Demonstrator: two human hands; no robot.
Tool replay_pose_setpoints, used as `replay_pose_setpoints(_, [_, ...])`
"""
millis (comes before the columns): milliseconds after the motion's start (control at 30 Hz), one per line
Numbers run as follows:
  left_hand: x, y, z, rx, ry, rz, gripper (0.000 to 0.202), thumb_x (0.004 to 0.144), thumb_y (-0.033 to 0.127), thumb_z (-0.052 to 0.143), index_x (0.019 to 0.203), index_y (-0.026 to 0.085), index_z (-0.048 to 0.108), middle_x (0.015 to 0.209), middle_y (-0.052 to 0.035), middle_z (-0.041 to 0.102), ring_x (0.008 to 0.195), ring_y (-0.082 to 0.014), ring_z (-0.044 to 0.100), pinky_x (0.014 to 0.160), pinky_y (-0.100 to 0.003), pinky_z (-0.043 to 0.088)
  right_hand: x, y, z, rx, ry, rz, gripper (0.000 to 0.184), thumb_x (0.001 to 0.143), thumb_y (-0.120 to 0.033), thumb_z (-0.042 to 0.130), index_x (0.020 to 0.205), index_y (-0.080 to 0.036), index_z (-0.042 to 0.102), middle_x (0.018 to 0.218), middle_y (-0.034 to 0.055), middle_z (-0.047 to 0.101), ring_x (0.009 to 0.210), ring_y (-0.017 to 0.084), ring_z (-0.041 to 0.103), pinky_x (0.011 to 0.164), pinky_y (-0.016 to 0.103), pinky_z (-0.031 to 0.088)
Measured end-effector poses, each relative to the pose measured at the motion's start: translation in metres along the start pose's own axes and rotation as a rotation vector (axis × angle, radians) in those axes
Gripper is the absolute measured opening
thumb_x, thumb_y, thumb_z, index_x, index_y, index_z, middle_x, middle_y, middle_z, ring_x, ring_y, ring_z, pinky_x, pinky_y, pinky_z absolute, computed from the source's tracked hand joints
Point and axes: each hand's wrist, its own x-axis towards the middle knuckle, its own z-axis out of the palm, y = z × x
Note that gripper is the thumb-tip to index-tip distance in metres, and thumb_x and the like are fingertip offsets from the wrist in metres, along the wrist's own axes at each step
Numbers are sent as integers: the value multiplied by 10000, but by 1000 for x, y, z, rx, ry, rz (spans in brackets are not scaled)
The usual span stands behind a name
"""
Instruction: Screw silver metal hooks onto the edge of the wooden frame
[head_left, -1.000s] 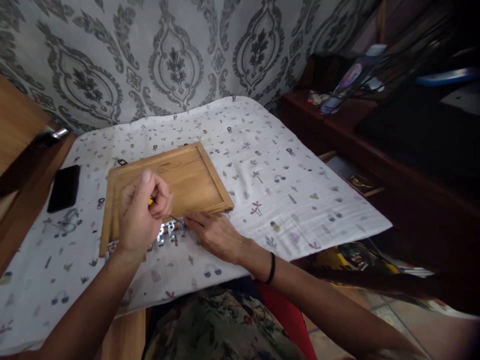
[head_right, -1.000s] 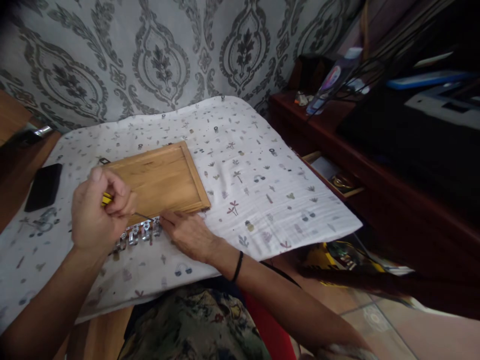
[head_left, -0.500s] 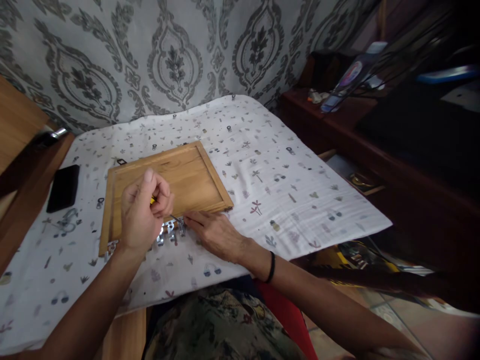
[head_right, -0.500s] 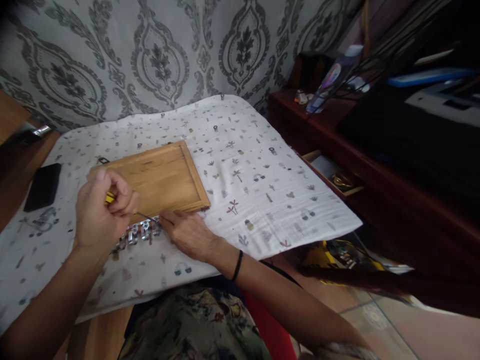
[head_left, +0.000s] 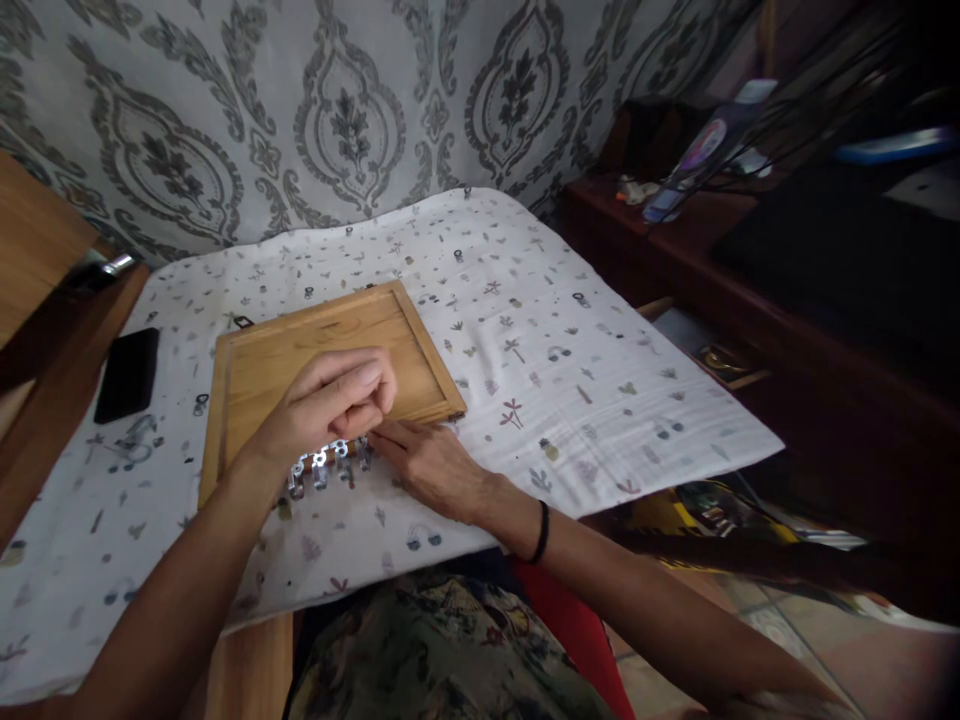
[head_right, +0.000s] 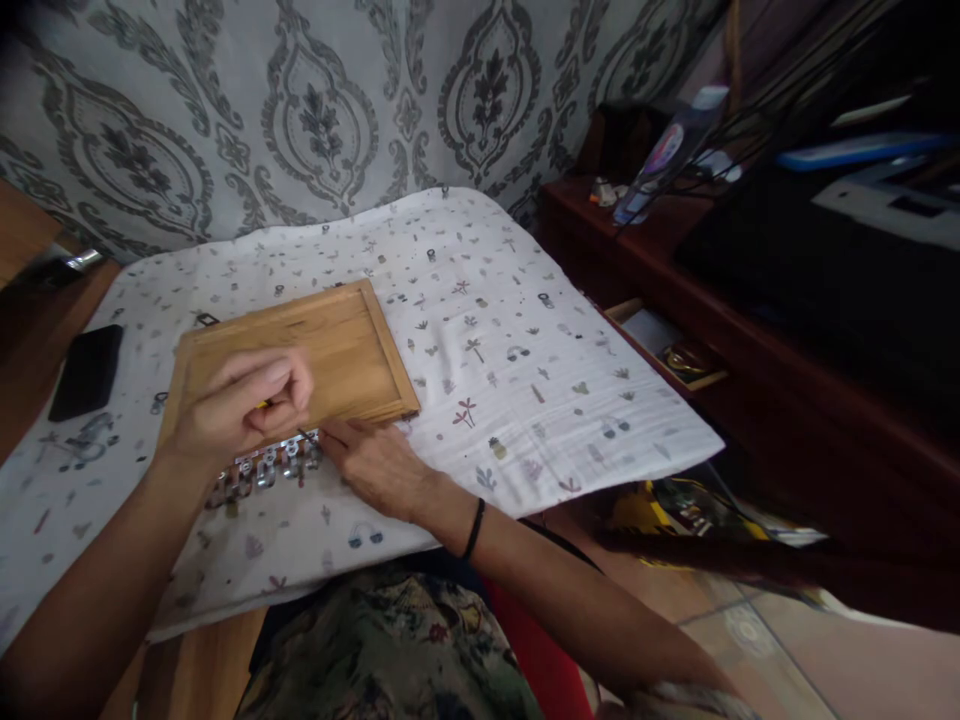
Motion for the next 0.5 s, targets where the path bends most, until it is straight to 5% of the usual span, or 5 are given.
replay_pose_setpoints(133, [4, 1, -7, -24, -5, -21, 358, 959, 458, 590, 738, 177, 587, 464, 96, 238, 379, -54, 145, 387, -202, 155, 0, 0, 2, -17, 7, 3, 242, 973, -66, 519, 1185, -72, 635, 1215, 160, 681, 998, 235, 663, 824, 361, 548])
replay_pose_setpoints(200, [2, 0, -3, 45, 136, 22, 352, 966, 481, 587, 793, 175, 606, 481, 69, 351, 404, -78, 268, 412, -209, 246, 0, 0, 3, -8, 6, 8, 286, 960, -58, 531, 1231, -76, 620, 1244, 165, 671, 1040, 236, 662, 846, 359, 550])
replay_pose_setpoints(300, [-2, -2, 11, 145, 504, 130, 323, 958, 481, 623, 832, 184, 616, 586, 26, 483, 524, -108, 443, 501, -224, 376, 0, 1, 4, 5, -11, 19, 329, 957, -54, 526, 1277, -82, 601, 1266, 163, 665, 1061, 233, 664, 858, 356, 551])
replay_pose_setpoints(400, [-5, -4, 29, 44, 752, 221, 334, 901, 480, 709, 768, 197, 591, 613, 35, 423, 536, -97, 395, 484, -217, 340, 0, 1, 2, -15, -20, 14, 289, 970, -66, 524, 1243, -80, 619, 1254, 161, 674, 1042, 235, 668, 855, 359, 549])
replay_pose_setpoints(500, [-4, -6, 39, 2, 814, 233, 375, 898, 505, 703, 722, 199, 573, 564, 55, 320, 493, -89, 279, 440, -223, 237, 0, 0, 2, -50, -13, -1, 259, 987, -87, 520, 1221, -92, 632, 1250, 148, 680, 1012, 227, 670, 846, 350, 549])
